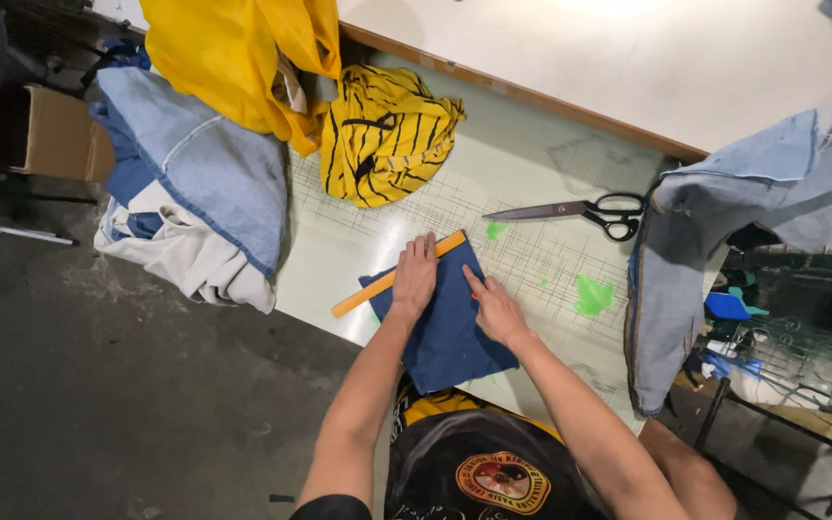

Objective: The person measures a piece of blue denim fabric using a yellow ruler and a red marker, drawing lines on the material. They then use scissors to cut the fabric along the marked lines on a cluttered work table.

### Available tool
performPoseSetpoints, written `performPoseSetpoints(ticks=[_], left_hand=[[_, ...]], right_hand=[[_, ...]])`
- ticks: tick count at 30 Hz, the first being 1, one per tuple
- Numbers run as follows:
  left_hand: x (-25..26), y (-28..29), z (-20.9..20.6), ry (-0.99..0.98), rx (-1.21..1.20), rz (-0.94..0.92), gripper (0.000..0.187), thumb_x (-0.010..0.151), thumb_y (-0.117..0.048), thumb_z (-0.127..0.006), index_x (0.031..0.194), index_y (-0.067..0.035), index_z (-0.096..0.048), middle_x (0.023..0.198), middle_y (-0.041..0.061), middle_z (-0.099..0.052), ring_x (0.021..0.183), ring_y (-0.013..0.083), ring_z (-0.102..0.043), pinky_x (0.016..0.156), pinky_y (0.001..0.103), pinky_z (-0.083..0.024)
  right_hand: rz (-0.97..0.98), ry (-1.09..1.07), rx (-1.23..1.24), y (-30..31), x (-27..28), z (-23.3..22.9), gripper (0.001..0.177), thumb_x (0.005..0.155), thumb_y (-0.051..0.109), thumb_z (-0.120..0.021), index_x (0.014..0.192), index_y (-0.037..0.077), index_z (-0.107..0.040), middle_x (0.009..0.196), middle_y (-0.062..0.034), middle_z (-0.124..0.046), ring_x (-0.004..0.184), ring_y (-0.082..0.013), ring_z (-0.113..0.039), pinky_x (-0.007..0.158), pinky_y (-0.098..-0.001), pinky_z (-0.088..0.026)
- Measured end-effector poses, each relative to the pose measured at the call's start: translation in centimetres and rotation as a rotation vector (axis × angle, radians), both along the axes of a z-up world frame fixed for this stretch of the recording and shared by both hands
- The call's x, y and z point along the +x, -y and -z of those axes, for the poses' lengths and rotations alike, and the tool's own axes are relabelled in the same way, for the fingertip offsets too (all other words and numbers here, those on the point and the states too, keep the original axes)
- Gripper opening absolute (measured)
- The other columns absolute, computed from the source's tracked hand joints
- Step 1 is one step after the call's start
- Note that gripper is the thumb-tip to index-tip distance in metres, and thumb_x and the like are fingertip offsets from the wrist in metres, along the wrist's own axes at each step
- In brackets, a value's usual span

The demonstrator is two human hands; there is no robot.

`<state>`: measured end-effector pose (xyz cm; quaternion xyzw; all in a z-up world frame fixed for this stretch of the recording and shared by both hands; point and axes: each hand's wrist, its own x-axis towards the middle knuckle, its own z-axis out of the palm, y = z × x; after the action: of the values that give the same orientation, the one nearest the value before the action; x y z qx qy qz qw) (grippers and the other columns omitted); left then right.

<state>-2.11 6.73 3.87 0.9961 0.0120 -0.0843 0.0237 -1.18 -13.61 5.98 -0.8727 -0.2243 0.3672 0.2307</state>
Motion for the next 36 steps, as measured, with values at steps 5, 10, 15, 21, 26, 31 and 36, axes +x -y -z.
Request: performPoseSetpoints(ticks=[5,10,15,21,26,31,36], left_hand=[[-0.6,-0.4,2.1,0.070,-0.108,0.004,0.044,0.105,-0.020,-0.051,0.147,-0.007,-0.050,0.121,0.011,-0.051,0.115,0.0267,-0.050,0.094,0.037,-0.042],[0.8,-1.3,4.1,0.140,-0.193,0.034,0.038,0.105,-0.017,-0.042,0.140,-0.017,-0.057,0.116,0.006,-0.055,0.115,0.0237,-0.052,0.094,0.036,-0.044],[2.1,-1.6,1.5,0.034,-0.220,0.081,0.042,0.104,-0.009,-0.039,0.141,-0.011,-0.058,0.122,0.009,-0.052,0.114,0.0258,-0.051,0.092,0.036,-0.046],[2.1,-2.1,2.1,0.048,-0.229,0.100,0.041,0.103,-0.010,-0.041,0.139,-0.010,-0.060,0.112,0.008,-0.051,0.108,0.0245,-0.051,0.091,0.034,-0.045],[1.7,-2.8,1.5,0.069,-0.282,0.122,0.036,0.104,-0.012,-0.046,0.136,-0.010,-0.063,0.108,0.008,-0.053,0.107,0.0253,-0.054,0.094,0.034,-0.047],[1.2,-3.1,2.1,0.064,-0.298,0.106,0.034,0.105,-0.011,-0.046,0.135,-0.010,-0.062,0.107,0.008,-0.052,0.105,0.0257,-0.054,0.090,0.035,-0.048],[1.3,-3.2,2.0,0.063,-0.312,0.089,0.030,0.105,-0.017,-0.048,0.130,-0.013,-0.065,0.104,0.008,-0.051,0.103,0.0267,-0.055,0.089,0.035,-0.050]], right_hand=[[0.007,-0.001,-0.002,-0.1,0.1,-0.2,0.076,0.095,0.005,-0.043,0.164,0.031,-0.025,0.108,-0.0133,-0.052,0.111,-0.0400,-0.058,0.090,-0.0561,-0.058],[-0.003,0.005,-0.015,-0.3,0.0,-0.1,0.077,0.095,0.005,-0.041,0.165,0.030,-0.023,0.107,-0.0127,-0.050,0.110,-0.0399,-0.058,0.088,-0.0554,-0.058],[0.000,0.025,-0.023,-0.4,-0.1,-0.3,0.076,0.095,0.005,-0.041,0.165,0.029,-0.025,0.107,-0.0129,-0.051,0.110,-0.0402,-0.058,0.087,-0.0545,-0.058],[0.006,0.059,-0.005,-0.5,-0.2,-0.7,0.075,0.095,0.005,-0.042,0.164,0.028,-0.027,0.104,-0.0129,-0.051,0.105,-0.0397,-0.059,0.083,-0.0534,-0.058],[0.017,0.070,0.014,-0.3,-0.4,0.3,0.074,0.095,0.005,-0.041,0.164,0.029,-0.028,0.103,-0.0120,-0.051,0.104,-0.0396,-0.059,0.082,-0.0535,-0.058],[0.015,0.100,0.022,-0.1,-0.3,0.1,0.074,0.095,0.006,-0.042,0.164,0.030,-0.028,0.102,-0.0113,-0.050,0.101,-0.0384,-0.059,0.080,-0.0526,-0.059],[0.000,0.080,0.008,-0.3,-0.2,-0.6,0.077,0.094,0.004,-0.042,0.164,0.030,-0.026,0.103,-0.0106,-0.050,0.105,-0.0373,-0.058,0.084,-0.0521,-0.059]])
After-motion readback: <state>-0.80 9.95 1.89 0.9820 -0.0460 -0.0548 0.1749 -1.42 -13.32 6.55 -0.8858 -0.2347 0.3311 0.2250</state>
